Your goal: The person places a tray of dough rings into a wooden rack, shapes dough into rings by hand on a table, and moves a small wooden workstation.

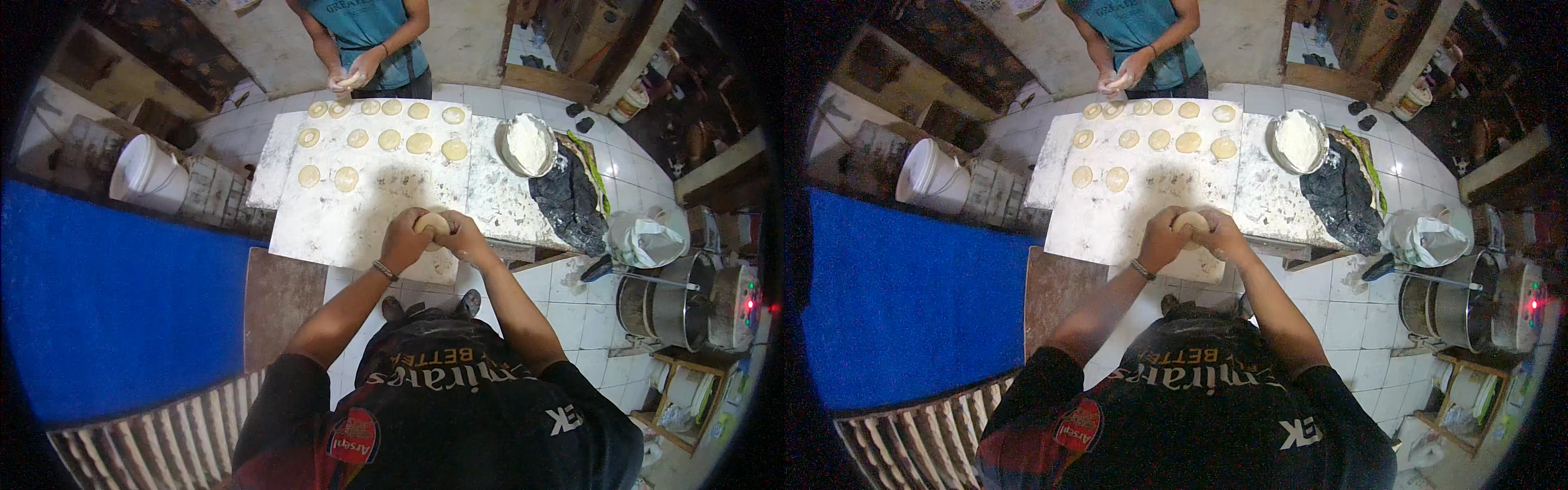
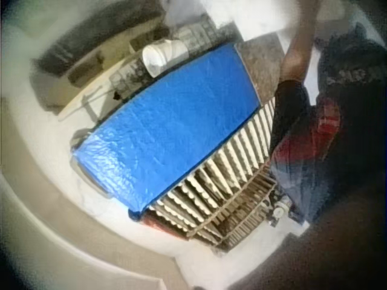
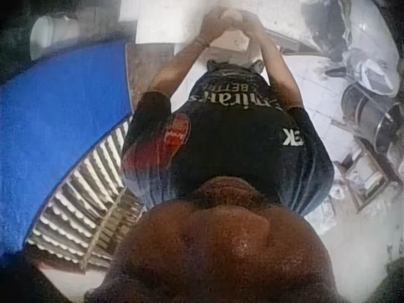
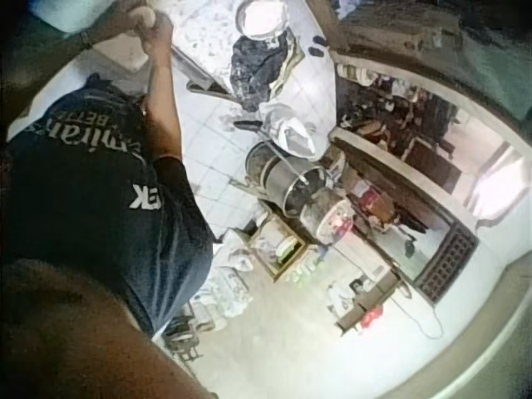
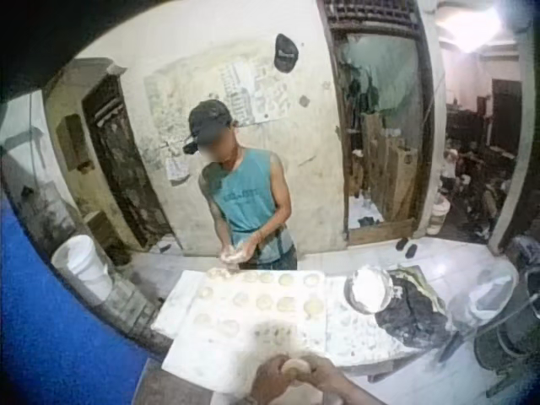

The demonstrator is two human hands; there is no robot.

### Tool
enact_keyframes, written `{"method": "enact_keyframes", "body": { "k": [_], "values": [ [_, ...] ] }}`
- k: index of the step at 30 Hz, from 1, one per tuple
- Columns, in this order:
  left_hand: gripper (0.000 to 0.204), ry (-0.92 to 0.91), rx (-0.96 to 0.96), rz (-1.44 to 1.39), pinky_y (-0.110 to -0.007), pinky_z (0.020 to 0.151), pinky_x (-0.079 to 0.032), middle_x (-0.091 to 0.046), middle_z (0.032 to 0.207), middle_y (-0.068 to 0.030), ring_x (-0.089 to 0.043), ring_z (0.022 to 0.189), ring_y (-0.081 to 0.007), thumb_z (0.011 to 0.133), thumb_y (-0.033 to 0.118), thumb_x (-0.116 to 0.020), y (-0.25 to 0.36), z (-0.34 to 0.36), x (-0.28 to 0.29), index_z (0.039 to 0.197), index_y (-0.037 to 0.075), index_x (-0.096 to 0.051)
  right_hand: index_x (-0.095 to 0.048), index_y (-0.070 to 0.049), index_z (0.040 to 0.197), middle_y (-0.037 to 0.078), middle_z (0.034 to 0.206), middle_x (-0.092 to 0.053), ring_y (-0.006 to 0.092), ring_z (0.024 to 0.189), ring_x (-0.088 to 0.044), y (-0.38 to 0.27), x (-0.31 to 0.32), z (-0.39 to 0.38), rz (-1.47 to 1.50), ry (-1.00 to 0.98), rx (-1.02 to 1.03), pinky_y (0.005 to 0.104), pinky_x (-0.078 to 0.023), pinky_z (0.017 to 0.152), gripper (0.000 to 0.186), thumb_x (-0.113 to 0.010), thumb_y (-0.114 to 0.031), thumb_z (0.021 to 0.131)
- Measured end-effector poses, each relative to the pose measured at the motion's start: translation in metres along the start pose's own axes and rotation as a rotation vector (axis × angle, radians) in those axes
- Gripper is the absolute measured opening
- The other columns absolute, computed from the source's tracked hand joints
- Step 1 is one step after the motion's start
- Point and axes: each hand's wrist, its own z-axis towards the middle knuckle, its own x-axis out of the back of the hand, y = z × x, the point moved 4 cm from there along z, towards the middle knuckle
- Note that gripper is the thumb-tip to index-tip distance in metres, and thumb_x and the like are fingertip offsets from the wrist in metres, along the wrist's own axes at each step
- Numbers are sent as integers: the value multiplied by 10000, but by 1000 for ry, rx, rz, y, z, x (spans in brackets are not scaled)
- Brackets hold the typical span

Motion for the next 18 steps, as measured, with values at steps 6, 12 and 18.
{"method": "enact_keyframes", "body": {
  "k": [6, 12, 18],
  "values": [
    [433, -211, 188, -378, -412, 884, -473, -656, 1049, -278, -627, 1015, -367, 863, 271, -532, -60, -3, -2, 1129, -53, -640, -699, -9, 1043, 138, 880, -697, 182, 818, -645, 4, -27, 0, -686, 197, -29, 336, -504, 741, 322, -667, -274, 864],
    [735, -746, 718, -1077, -340, 860, -482, -681, 1060, -164, -651, 950, -234, 945, 670, -402, -83, -4, 23, 1194, 25, -650, -675, -41, 986, 85, 839, -681, 180, 779, -639, -17, -82, -4, -874, 153, -10, 346, -501, 745, 247, -712, -209, 809],
    [783, -349, 565, -675, -338, 843, -489, -665, 1060, -160, -648, 945, -234, 942, 677, -416, -50, -22, 15, 1152, -42, -643, -618, -10, 1016, 105, 934, -674, 181, 814, -649, -5, -68, -1, 592, 253, -148, 320, -534, 765, 319, -545, -316, 959]
  ]
}}
